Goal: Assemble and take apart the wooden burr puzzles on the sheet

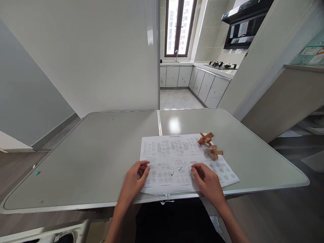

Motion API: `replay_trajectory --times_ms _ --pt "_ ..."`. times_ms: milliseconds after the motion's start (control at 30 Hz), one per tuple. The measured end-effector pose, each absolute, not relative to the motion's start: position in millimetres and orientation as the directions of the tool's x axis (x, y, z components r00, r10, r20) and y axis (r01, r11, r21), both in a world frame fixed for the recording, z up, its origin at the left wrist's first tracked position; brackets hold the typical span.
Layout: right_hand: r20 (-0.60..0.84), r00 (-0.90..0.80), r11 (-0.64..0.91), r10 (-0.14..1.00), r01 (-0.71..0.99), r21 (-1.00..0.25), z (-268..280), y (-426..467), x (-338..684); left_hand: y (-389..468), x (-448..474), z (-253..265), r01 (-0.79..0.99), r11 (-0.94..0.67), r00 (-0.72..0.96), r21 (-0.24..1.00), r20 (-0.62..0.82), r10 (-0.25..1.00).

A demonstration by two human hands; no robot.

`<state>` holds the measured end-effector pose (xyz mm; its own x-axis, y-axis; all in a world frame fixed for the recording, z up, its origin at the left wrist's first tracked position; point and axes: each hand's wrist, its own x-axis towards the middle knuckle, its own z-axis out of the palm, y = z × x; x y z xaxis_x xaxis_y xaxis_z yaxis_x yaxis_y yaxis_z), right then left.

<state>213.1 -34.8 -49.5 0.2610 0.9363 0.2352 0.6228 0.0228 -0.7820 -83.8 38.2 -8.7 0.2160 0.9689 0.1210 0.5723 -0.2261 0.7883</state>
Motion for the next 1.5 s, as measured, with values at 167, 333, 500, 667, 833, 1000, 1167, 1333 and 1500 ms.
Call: replay_trajectory --times_ms 167,333,500,667,833,1000,1167,1333,1500 --pt "0.233 0.252 0.026 0.939 0.624 -0.781 -48.1 -35.8 212.4 31.1 -81.7 -6.9 0.592 -0.264 0.268 0.761 0.123 0.956" --pt "0.219 0.244 0.021 0.945 0.623 -0.782 -46.3 -36.6 211.8 31.7 -81.6 -5.2 0.597 -0.269 0.272 0.756 0.125 0.954" --pt "0.234 0.235 0.032 0.943 0.639 -0.768 -46.4 -36.0 212.0 30.4 -82.2 -5.7 0.587 -0.262 0.270 0.766 0.120 0.955" --pt "0.240 0.238 0.035 0.941 0.637 -0.770 -47.7 -35.6 212.2 30.4 -83.9 -7.9 0.591 -0.265 0.275 0.762 0.118 0.954" --pt "0.250 0.238 0.040 0.939 0.645 -0.763 -47.5 -35.7 212.1 30.7 -83.5 -7.6 0.596 -0.275 0.281 0.754 0.125 0.952" --pt "0.256 0.237 0.046 0.937 0.643 -0.764 -46.1 -35.9 211.7 29.1 -81.5 -2.7 0.602 -0.273 0.274 0.751 0.127 0.953" --pt "0.260 0.234 0.049 0.937 0.649 -0.759 -46.1 -36.5 212.2 28.4 -81.3 -1.1 0.603 -0.273 0.271 0.749 0.129 0.954" --pt "0.248 0.235 0.041 0.940 0.644 -0.764 -46.5 -37.0 212.4 27.9 -81.8 -1.9 0.607 -0.270 0.268 0.747 0.127 0.955" --pt "0.263 0.232 0.056 0.937 0.641 -0.765 -46.0 -37.1 211.8 28.8 -82.6 -4.1 0.605 -0.270 0.275 0.749 0.121 0.954"
